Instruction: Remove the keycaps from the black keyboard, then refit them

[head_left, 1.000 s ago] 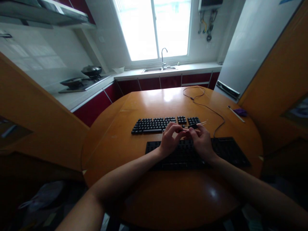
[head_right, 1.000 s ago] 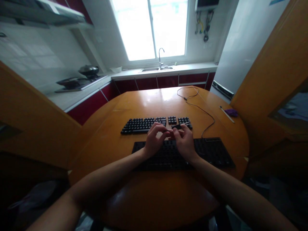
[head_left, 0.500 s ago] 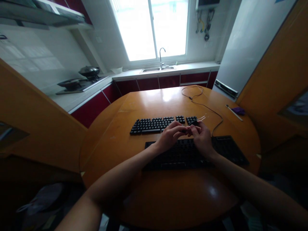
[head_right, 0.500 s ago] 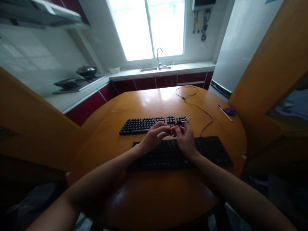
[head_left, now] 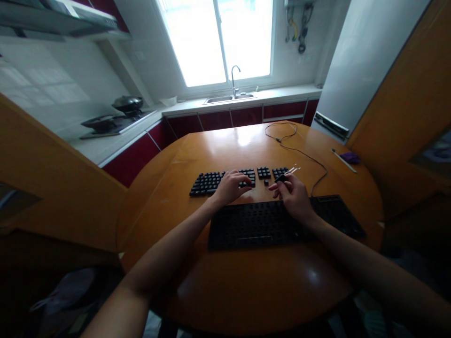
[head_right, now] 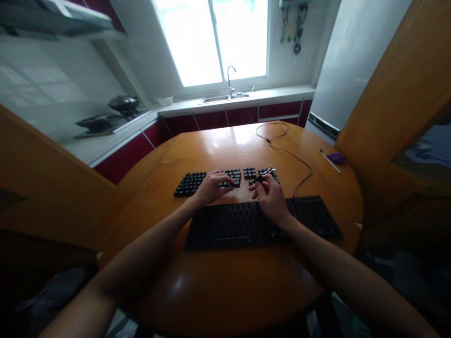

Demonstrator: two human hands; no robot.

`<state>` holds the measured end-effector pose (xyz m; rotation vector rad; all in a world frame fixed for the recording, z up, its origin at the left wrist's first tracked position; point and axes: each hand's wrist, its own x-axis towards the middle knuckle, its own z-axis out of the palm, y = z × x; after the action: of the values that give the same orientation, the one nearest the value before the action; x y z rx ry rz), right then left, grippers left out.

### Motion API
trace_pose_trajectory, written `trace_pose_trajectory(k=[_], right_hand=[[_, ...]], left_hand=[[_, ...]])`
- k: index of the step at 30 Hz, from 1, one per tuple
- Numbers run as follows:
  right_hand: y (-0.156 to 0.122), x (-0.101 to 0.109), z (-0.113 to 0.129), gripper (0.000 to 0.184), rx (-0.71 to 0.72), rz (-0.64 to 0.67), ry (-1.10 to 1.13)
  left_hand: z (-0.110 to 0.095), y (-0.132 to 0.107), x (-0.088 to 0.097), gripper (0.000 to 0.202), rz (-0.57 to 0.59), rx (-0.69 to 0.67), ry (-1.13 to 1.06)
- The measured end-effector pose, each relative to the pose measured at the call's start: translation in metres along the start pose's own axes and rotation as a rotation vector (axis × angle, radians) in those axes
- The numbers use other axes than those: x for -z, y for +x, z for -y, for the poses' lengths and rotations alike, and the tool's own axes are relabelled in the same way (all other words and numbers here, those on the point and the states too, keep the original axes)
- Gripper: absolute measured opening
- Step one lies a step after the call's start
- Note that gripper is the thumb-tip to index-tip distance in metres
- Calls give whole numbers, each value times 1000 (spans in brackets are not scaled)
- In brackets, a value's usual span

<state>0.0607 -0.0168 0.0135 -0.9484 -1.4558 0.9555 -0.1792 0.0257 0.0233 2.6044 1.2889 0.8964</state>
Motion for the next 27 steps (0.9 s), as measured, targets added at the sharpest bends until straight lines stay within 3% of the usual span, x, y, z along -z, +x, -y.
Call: trace_pose_trajectory(k=[3, 10, 15, 27], right_hand=[[-1, 1, 0, 27, -4, 14, -6], [-2, 2, 0, 30, 0, 23, -7], [-3, 2, 2, 28, 10, 23, 2], [-3, 2, -2, 29, 18, 20, -6]], left_hand=[[14, -7, -10, 10, 95, -6, 136], [26, -12, -16, 15, 128, 34, 200], [25, -12, -14, 23, 117, 35, 192], [29, -19, -17, 15, 40, 47, 171]])
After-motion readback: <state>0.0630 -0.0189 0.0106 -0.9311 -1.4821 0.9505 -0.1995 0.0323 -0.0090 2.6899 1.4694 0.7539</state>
